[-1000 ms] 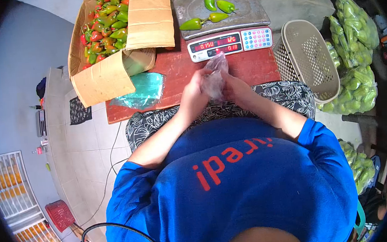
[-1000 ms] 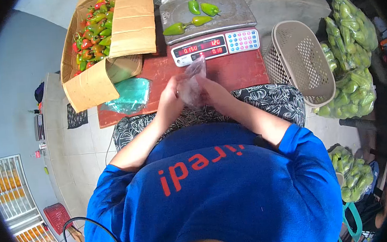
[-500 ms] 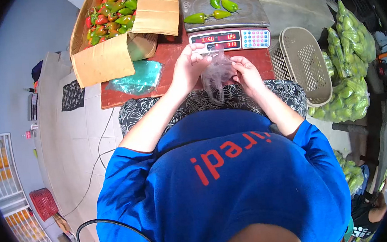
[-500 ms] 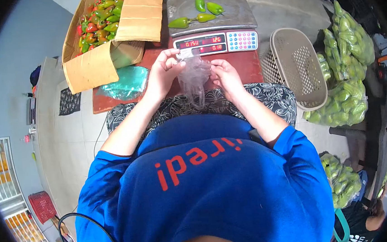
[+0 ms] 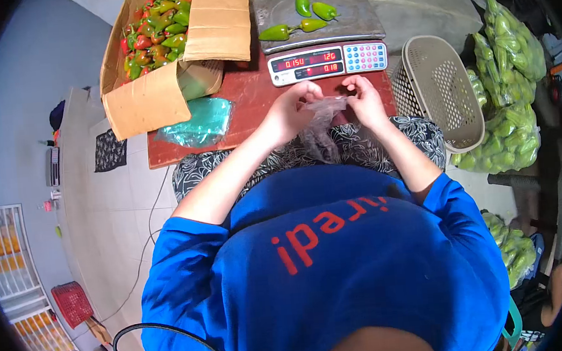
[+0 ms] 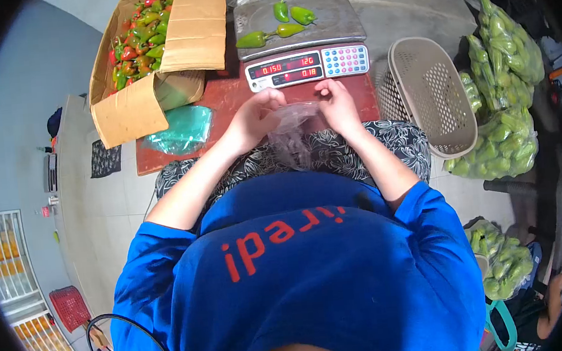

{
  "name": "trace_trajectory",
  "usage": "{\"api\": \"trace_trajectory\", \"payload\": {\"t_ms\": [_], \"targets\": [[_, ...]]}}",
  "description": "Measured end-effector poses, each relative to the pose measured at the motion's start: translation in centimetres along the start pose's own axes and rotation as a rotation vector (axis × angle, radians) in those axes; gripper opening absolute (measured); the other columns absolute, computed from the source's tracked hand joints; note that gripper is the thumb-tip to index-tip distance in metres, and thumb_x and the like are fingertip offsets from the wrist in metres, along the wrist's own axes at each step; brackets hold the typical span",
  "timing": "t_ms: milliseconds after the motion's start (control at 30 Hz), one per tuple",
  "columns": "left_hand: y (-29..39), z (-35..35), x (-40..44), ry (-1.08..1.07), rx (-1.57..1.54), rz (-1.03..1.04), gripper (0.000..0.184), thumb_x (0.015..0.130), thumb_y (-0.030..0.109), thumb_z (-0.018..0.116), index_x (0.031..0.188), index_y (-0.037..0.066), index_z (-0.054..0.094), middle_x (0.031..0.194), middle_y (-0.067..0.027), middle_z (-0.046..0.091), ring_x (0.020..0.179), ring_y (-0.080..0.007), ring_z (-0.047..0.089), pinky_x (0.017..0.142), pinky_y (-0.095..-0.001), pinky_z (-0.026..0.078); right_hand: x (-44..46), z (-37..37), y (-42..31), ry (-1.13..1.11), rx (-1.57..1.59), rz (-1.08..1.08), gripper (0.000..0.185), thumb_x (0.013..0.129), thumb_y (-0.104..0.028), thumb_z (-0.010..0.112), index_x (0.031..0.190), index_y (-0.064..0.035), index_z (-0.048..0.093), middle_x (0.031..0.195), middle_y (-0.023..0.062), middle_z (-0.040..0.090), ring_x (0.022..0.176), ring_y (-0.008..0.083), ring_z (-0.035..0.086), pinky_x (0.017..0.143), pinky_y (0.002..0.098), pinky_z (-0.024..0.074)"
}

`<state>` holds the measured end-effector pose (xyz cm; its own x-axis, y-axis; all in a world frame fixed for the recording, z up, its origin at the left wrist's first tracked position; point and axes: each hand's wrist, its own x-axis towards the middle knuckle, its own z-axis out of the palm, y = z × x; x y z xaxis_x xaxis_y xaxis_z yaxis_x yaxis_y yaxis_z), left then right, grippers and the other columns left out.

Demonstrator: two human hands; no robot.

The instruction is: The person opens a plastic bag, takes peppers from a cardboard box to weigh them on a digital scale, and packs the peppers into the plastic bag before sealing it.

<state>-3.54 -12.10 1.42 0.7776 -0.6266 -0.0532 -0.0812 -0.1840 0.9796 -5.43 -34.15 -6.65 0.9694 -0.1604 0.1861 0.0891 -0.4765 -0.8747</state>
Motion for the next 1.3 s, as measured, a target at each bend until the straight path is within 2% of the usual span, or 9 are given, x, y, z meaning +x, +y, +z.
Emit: {"api": "trace_trajectory", "payload": {"t_ms": [200, 333, 567, 767, 800, 900, 1033, 1133, 1300], "targets": [[-0.5, 1.3, 2.7, 0.147, 0.296, 0.008, 0.033, 0.080, 0.000, 0.060, 0.112, 0.004, 0.053, 0.085, -0.0093, 0.061, 0.075, -0.0177, 0.060, 0.067, -0.0306, 0.048, -0.4, -0.9, 1.2, -0.159, 0.398, 0.142, 0.014, 0.085, -0.001, 0.058, 0.098, -0.0031, 0.059, 0.088, 0.0018, 0.060, 0.081, 0.0097, 0.056, 0.073, 0.0234, 0.0463], [-0.1, 2.2, 4.3, 0.041, 0.367, -0.042, 0.039, 0.084, 0.008, 0.057, 0.122, 0.005, 0.050, 0.084, -0.0068, 0.063, 0.080, -0.0133, 0.060, 0.073, -0.0296, 0.048, -0.8, -0.8, -0.1, -0.372, 0.503, 0.239, 0.014, 0.087, -0.010, 0.060, 0.099, -0.0018, 0.060, 0.085, 0.0032, 0.062, 0.075, 0.0095, 0.057, 0.068, 0.0246, 0.0476], [-2.6, 3.4, 6.6, 0.069, -0.230, -0.097, 0.028, 0.087, 0.001, 0.050, 0.114, 0.005, 0.053, 0.079, -0.0064, 0.062, 0.080, -0.0133, 0.062, 0.075, -0.0273, 0.048, 0.6, -0.8, 3.4, -0.382, 0.441, 0.305, 0.014, 0.090, -0.017, 0.057, 0.094, -0.0035, 0.059, 0.077, -0.0013, 0.058, 0.070, 0.0049, 0.053, 0.059, 0.0217, 0.0435], [-6.0, 1.2, 7.8, 0.043, 0.304, 0.067, 0.022, 0.089, -0.001, 0.049, 0.110, 0.004, 0.050, 0.096, -0.0030, 0.060, 0.092, -0.0108, 0.058, 0.083, -0.0257, 0.046, 1.9, -0.4, 5.6, -0.221, 0.830, 0.470, 0.012, 0.091, -0.019, 0.057, 0.097, -0.0082, 0.056, 0.080, -0.0044, 0.056, 0.066, 0.0038, 0.053, 0.057, 0.0204, 0.0436], [-5.3, 0.3, 8.5, 0.078, 0.336, 0.063, 0.028, 0.084, 0.000, 0.055, 0.112, 0.004, 0.051, 0.103, -0.0078, 0.059, 0.101, -0.0176, 0.057, 0.089, -0.0307, 0.045, 2.1, -0.3, 5.8, -0.231, 0.838, 0.479, 0.012, 0.091, -0.019, 0.057, 0.097, -0.0087, 0.056, 0.080, -0.0045, 0.056, 0.066, 0.0038, 0.053, 0.057, 0.0205, 0.0436], [-2.7, -3.2, 11.8, 0.340, 0.747, 0.335, 0.040, 0.077, 0.016, 0.067, 0.112, 0.005, 0.052, 0.107, -0.0142, 0.058, 0.104, -0.0321, 0.053, 0.091, -0.0423, 0.042, 2.0, -0.6, 4.1, -0.305, 0.823, 0.613, 0.011, 0.091, -0.018, 0.056, 0.098, -0.0085, 0.057, 0.079, -0.0050, 0.056, 0.066, 0.0036, 0.053, 0.056, 0.0203, 0.0423], [-5.4, -9.4, 17.0, 0.494, 0.928, 0.335, 0.059, 0.077, 0.025, 0.069, 0.127, 0.006, 0.044, 0.116, -0.0162, 0.058, 0.109, -0.0347, 0.053, 0.093, -0.0436, 0.042, 1.7, 0.2, 5.7, -0.483, 0.504, 0.463, 0.014, 0.090, -0.017, 0.056, 0.097, -0.0052, 0.059, 0.079, -0.0012, 0.059, 0.070, 0.0064, 0.055, 0.058, 0.0229, 0.0433], [-6.0, -11.1, 17.7, 0.350, 0.909, 0.114, 0.060, 0.080, 0.025, 0.070, 0.130, 0.008, 0.041, 0.110, -0.0195, 0.061, 0.104, -0.0368, 0.056, 0.089, -0.0420, 0.046, 1.3, 0.7, 5.8, -0.540, 0.361, 0.456, 0.019, 0.085, -0.016, 0.058, 0.095, -0.0007, 0.062, 0.079, 0.0058, 0.063, 0.077, 0.0111, 0.058, 0.067, 0.0280, 0.0471], [-5.2, -11.1, 17.2, 0.265, 1.015, 0.160, 0.072, 0.073, 0.028, 0.075, 0.133, 0.009, 0.039, 0.104, -0.0201, 0.063, 0.100, -0.0371, 0.058, 0.086, -0.0430, 0.047, -0.2, 2.1, 8.4, -0.529, 0.182, 0.467, 0.020, 0.081, -0.016, 0.058, 0.092, -0.0004, 0.063, 0.080, 0.0113, 0.064, 0.074, 0.0210, 0.062, 0.069, 0.0343, 0.0489]]}}
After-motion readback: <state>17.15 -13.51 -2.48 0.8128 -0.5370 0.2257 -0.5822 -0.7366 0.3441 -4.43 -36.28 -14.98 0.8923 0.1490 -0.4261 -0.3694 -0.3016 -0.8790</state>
